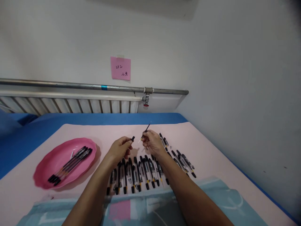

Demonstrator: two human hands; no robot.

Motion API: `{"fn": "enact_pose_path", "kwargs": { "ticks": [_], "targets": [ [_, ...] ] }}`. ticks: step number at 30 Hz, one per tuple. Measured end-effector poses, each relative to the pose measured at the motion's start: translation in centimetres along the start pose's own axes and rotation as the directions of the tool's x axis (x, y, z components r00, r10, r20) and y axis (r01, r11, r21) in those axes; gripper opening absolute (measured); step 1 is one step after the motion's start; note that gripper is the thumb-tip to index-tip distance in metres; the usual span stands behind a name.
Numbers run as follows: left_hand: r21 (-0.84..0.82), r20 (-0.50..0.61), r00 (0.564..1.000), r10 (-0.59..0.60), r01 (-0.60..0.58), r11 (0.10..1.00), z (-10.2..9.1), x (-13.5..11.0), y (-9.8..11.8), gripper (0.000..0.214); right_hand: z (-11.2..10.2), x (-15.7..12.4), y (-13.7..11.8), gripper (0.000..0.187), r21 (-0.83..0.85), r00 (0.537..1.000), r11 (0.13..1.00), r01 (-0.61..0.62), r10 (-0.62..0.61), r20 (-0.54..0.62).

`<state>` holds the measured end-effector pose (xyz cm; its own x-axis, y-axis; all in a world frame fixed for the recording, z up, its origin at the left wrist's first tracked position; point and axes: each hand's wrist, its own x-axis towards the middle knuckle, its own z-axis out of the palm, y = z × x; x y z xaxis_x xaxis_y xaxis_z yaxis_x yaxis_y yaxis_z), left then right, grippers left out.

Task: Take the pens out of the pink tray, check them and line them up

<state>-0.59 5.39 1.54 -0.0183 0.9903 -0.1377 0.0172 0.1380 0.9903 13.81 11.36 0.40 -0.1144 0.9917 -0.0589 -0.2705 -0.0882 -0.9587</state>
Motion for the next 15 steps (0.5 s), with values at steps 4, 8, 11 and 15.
{"fn": "enact_pose_path", "kwargs": {
  "ticks": [4,8,11,15],
  "targets": [
    [0.026,0.051,0.999,0.0,-0.001,1.0,0.08,-0.17,0.1,0.019,0.18,0.02,-0.09,0.014,0.278,0.998,0.959,0.052,-0.037,-0.057],
    [0.054,0.084,0.997,-0.002,-0.003,0.999,0.15,-0.37,0.31,0.019,0.3,-0.04,0.01,0.013,0.31,0.997,0.948,0.067,-0.056,-0.046],
    [0.057,0.086,0.996,-0.005,0.0,0.998,0.24,-0.43,0.47,0.019,0.39,-0.12,0.07,0.011,0.3,0.998,0.952,0.066,-0.058,-0.038],
    [0.065,0.088,0.996,-0.001,-0.005,0.998,0.31,-0.38,0.5,0.019,0.45,-0.21,-0.08,0.01,0.289,0.997,0.954,0.079,-0.072,-0.033]
  ]
}}
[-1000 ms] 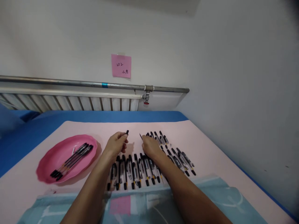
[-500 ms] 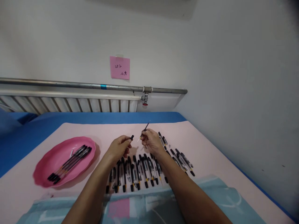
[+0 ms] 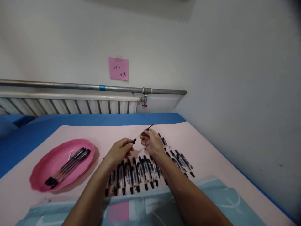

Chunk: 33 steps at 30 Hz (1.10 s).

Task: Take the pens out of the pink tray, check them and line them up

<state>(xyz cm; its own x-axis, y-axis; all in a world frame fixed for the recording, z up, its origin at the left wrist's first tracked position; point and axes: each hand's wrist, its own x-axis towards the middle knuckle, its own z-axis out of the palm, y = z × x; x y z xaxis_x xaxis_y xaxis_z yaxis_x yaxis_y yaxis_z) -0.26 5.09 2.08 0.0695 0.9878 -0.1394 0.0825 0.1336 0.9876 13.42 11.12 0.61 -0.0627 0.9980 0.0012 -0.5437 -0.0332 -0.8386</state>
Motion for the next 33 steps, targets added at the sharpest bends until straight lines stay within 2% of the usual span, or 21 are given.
{"fn": "enact_pose_path", "kwargs": {
  "ticks": [6,13,20,23,27,29,33],
  "targets": [
    [0.015,0.021,1.0,-0.003,0.003,1.0,-0.1,0.0,-0.2,0.018,0.2,-0.4,-0.7,0.006,-0.122,0.992,0.987,0.102,-0.093,0.081],
    [0.128,0.026,1.0,0.014,-0.017,0.992,-0.5,0.0,-0.3,0.02,0.3,-1.3,-1.5,0.005,-0.341,0.95,0.901,0.267,-0.186,0.253],
    [0.136,0.008,1.0,0.027,-0.028,0.99,-0.5,0.2,-0.4,0.022,0.4,-1.4,-1.5,0.007,-0.316,0.951,0.909,0.27,-0.202,0.234],
    [0.128,-0.002,1.0,0.02,-0.019,0.992,-0.5,0.3,-0.4,0.023,0.3,-1.1,-1.3,0.007,-0.32,0.967,0.923,0.214,-0.154,0.202],
    [0.091,-0.011,0.999,0.039,-0.038,0.995,-0.5,0.3,-0.5,0.023,0.0,-0.4,-0.7,0.008,-0.237,0.994,0.97,0.058,-0.033,0.105],
    [0.076,-0.004,0.999,0.041,-0.041,0.996,-0.5,0.3,-0.6,0.022,-0.1,-0.4,-0.3,0.008,-0.26,0.99,0.966,-0.015,0.05,0.13],
    [0.042,-0.007,0.999,0.044,-0.043,0.998,-0.5,0.3,-0.5,0.025,-0.1,-0.5,-0.3,0.014,-0.424,0.939,0.902,-0.081,0.211,0.27]
  ]
}}
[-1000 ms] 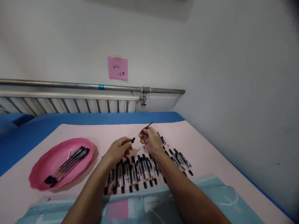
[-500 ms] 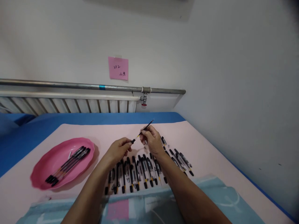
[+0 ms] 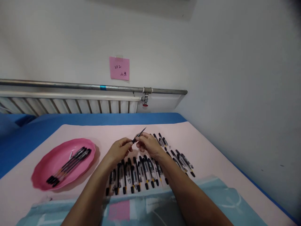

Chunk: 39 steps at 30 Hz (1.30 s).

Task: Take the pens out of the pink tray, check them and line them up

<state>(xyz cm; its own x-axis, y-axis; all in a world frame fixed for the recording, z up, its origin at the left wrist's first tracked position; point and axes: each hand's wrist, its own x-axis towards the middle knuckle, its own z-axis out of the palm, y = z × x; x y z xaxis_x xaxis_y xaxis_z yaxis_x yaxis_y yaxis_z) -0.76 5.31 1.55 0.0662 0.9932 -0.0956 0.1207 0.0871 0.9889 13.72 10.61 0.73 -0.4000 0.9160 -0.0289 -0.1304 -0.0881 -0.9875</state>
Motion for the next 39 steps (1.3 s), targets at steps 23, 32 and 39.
{"fn": "enact_pose_path", "kwargs": {
  "ticks": [23,32,39],
  "targets": [
    [-0.065,-0.05,0.997,-0.051,0.047,0.997,-0.3,-0.2,0.5,0.026,-1.8,-0.3,1.2,0.016,-0.996,0.991,0.084,0.029,-0.134,0.017],
    [0.041,0.065,0.997,-0.045,0.042,0.998,-0.2,-0.4,0.4,0.026,-0.8,-0.4,-0.3,0.013,-0.38,0.975,0.903,0.198,-0.221,-0.017],
    [0.114,0.103,0.992,-0.068,0.056,0.992,-0.5,-0.4,0.1,0.026,-0.6,-1.0,-1.0,0.012,-0.585,0.921,0.717,0.379,-0.355,0.162]
  ]
}}
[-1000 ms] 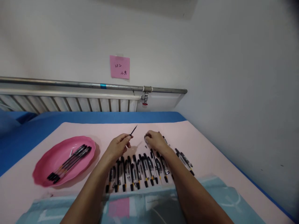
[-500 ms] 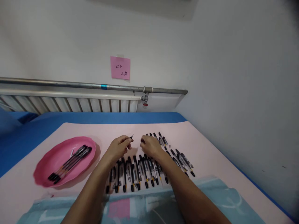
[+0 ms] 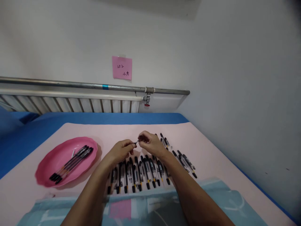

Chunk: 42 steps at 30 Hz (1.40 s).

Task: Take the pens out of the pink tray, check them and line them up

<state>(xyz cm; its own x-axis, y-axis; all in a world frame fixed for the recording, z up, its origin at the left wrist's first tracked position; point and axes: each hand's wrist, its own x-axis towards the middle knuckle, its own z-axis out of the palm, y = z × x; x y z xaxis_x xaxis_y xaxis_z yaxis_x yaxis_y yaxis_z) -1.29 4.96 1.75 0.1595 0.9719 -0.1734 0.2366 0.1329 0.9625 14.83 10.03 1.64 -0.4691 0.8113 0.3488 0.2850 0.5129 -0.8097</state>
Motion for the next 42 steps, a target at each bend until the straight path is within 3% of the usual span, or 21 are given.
{"fn": "enact_pose_path", "kwargs": {
  "ticks": [5,32,36,39,42],
  "targets": [
    [0.023,0.023,1.0,-0.003,0.003,1.0,-0.6,0.1,-0.4,0.026,0.0,-0.2,-0.1,0.016,-0.195,0.992,0.974,0.113,-0.1,0.074],
    [0.278,0.032,0.999,-0.016,0.007,0.961,-1.8,-0.3,-0.5,0.024,0.7,-0.4,-0.2,0.024,-0.345,0.93,0.874,0.342,-0.262,0.259],
    [0.282,0.06,0.998,-0.013,-0.004,0.959,-1.9,-0.5,-0.4,0.027,0.9,-0.4,-0.1,0.025,-0.244,0.952,0.929,0.278,-0.231,0.202],
    [0.24,0.089,0.996,-0.031,0.009,0.971,-2.1,-0.7,-0.1,0.03,1.0,-0.3,0.1,0.02,-0.032,0.99,0.993,0.111,-0.107,0.093],
    [0.194,0.104,0.993,-0.055,0.034,0.98,-2.0,-0.9,0.4,0.031,1.1,-0.2,0.3,0.012,0.22,0.999,0.975,-0.039,0.03,0.045]
  ]
}}
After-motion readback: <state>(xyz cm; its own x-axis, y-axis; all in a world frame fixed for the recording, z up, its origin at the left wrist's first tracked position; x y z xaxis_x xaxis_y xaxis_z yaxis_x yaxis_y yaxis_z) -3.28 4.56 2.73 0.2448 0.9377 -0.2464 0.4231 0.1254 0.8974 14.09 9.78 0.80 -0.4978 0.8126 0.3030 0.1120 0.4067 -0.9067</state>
